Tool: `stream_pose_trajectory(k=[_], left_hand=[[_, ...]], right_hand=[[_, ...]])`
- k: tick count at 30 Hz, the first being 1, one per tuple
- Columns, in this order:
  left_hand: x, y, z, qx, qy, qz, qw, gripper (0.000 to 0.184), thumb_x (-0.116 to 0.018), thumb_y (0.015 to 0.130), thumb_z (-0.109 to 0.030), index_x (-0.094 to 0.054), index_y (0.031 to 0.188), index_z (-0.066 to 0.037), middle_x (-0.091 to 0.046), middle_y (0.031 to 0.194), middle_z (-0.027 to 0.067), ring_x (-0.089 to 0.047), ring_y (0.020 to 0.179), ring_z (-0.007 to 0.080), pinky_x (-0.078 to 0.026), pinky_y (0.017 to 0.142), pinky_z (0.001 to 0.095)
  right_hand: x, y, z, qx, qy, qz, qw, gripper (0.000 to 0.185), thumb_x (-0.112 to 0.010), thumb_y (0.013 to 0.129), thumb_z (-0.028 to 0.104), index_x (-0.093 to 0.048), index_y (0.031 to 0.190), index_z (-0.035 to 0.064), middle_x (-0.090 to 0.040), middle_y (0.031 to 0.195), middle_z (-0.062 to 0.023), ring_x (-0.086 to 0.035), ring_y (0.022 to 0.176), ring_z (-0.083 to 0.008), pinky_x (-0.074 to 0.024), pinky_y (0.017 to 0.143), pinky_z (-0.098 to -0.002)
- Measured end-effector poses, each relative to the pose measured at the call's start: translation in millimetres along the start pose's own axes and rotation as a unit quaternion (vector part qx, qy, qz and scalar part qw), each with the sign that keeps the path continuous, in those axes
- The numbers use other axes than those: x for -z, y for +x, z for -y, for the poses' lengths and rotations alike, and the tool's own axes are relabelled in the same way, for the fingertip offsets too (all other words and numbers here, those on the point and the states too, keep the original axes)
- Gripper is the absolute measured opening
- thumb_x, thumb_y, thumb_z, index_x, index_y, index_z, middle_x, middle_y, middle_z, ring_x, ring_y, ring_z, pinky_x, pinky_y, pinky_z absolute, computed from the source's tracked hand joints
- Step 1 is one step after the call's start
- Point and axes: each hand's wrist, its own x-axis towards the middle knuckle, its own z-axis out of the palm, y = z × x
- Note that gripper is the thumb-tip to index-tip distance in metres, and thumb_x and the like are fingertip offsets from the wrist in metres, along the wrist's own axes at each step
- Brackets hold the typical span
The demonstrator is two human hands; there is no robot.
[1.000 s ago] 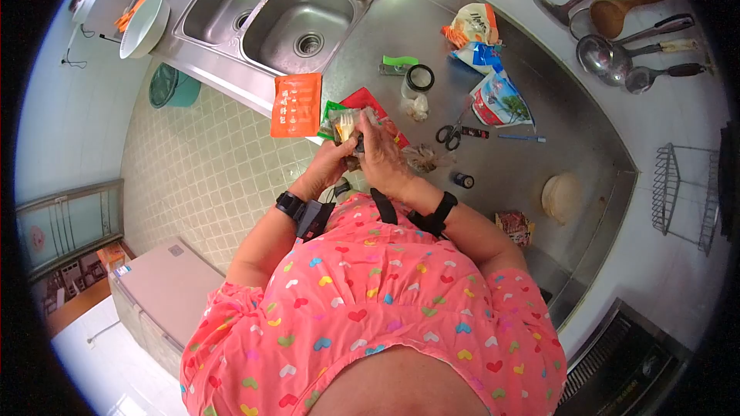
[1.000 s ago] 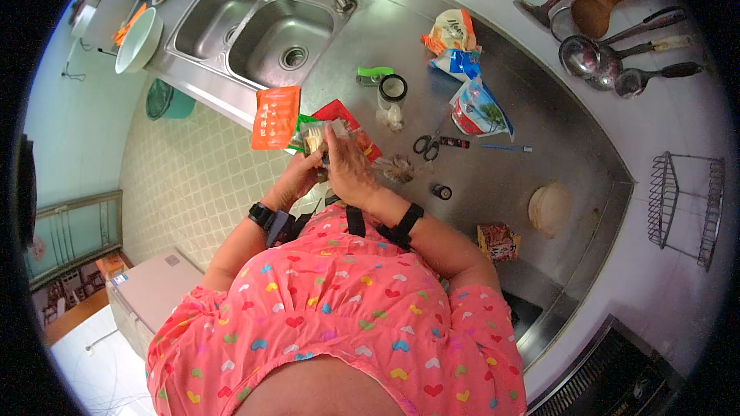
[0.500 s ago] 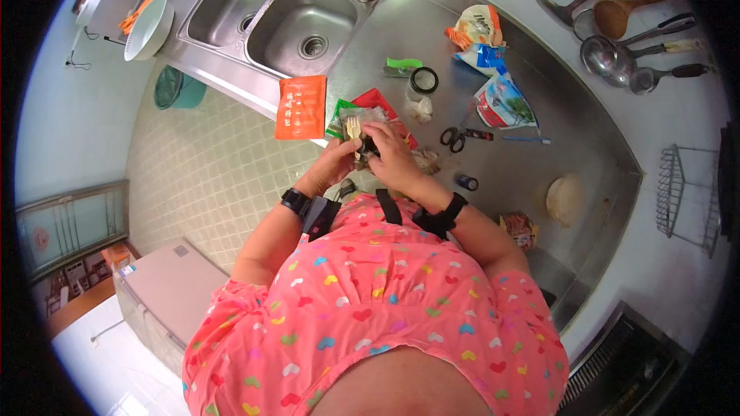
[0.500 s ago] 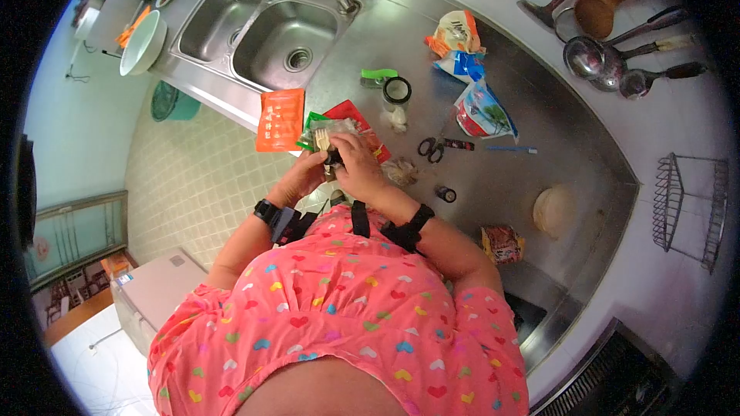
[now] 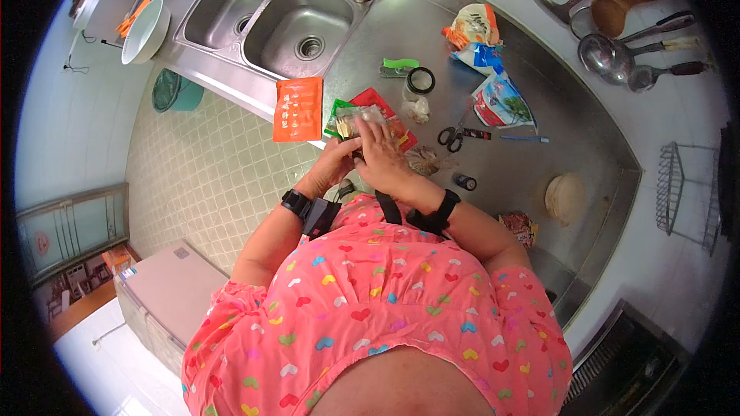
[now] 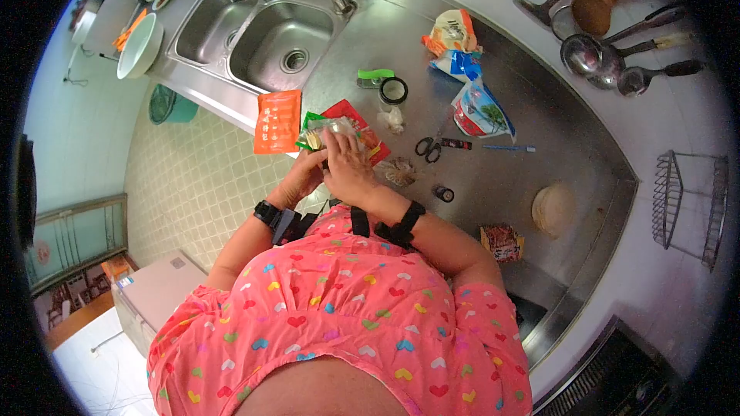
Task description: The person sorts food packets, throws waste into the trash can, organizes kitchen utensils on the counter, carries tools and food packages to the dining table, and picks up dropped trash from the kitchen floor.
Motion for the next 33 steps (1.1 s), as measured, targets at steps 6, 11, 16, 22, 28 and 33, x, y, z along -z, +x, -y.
stream_pose_trajectory(k=[6,11,16,22,28,33], left_hand=[[7.9,-0.3,0.6,-0.009,-0.028,-0.016,0.999,0.042,-0.054,0.079,-0.013,-0.043,0.118,-0.004,-0.055,0.104,0.0059,-0.056,0.093,0.0163,-0.047,0.079,0.0300],[22.7,-3.6,2.7,0.025,-0.039,-0.015,0.999,0.044,-0.049,0.079,-0.015,-0.040,0.121,-0.004,-0.055,0.109,0.0069,-0.055,0.100,0.0191,-0.044,0.088,0.0342],[34.4,-4.1,1.8,0.008,-0.099,-0.029,0.995,0.044,-0.048,0.079,-0.015,-0.041,0.120,-0.004,-0.055,0.110,0.0077,-0.056,0.101,0.0217,-0.042,0.092,0.0393],[41.1,-16.3,-7.9,-0.025,-0.091,-0.053,0.994,0.046,-0.050,0.078,-0.017,-0.039,0.121,-0.002,-0.054,0.110,0.0086,-0.055,0.102,0.0218,-0.044,0.091,0.0436],[53.2,-42.9,-6.8,-0.040,-0.131,-0.087,0.987,0.047,-0.050,0.080,-0.017,-0.037,0.124,-0.005,-0.053,0.116,0.0081,-0.051,0.108,0.0219,-0.039,0.096,0.0427],[75.0,-72.2,1.1,-0.082,-0.185,-0.148,0.968,0.044,-0.052,0.080,-0.019,-0.042,0.120,-0.003,-0.055,0.114,0.0077,-0.053,0.104,0.0215,-0.042,0.092,0.0400]], right_hand=[[8.4,4.4,-9.5,0.032,0.083,0.067,0.994,0.074,-0.064,0.070,0.020,-0.027,0.130,-0.0021,-0.042,0.121,-0.0234,-0.037,0.116,-0.0391,-0.0302,0.098,-0.0455],[11.1,7.7,-12.7,0.068,0.115,0.072,0.988,0.065,-0.064,0.072,0.022,-0.035,0.126,-0.0010,-0.042,0.123,-0.0234,-0.037,0.117,-0.0393,-0.0308,0.097,-0.0450],[41.2,30.1,-38.5,-0.010,-0.112,-0.142,0.983,0.048,-0.067,0.072,0.025,-0.051,0.111,0.0014,-0.042,0.125,-0.0202,-0.040,0.115,-0.0348,-0.0306,0.097,-0.0431],[46.9,41.7,-94.5,-0.104,-0.291,-0.131,0.942,0.031,-0.064,0.074,0.027,-0.061,0.095,0.0057,-0.047,0.117,-0.0200,-0.045,0.106,-0.0368,-0.0356,0.090,-0.0456],[50.1,48.8,-125.2,-0.170,-0.104,-0.164,0.966,0.026,-0.061,0.078,0.026,-0.060,0.092,0.0047,-0.056,0.089,-0.0184,-0.055,0.086,-0.0370,-0.0445,0.072,-0.0413],[74.6,34.7,-111.4,-0.218,0.171,-0.213,0.937,0.027,-0.057,0.085,0.028,-0.059,0.092,0.0021,-0.059,0.087,-0.0125,-0.057,0.081,-0.0244,-0.0458,0.069,-0.0353]])
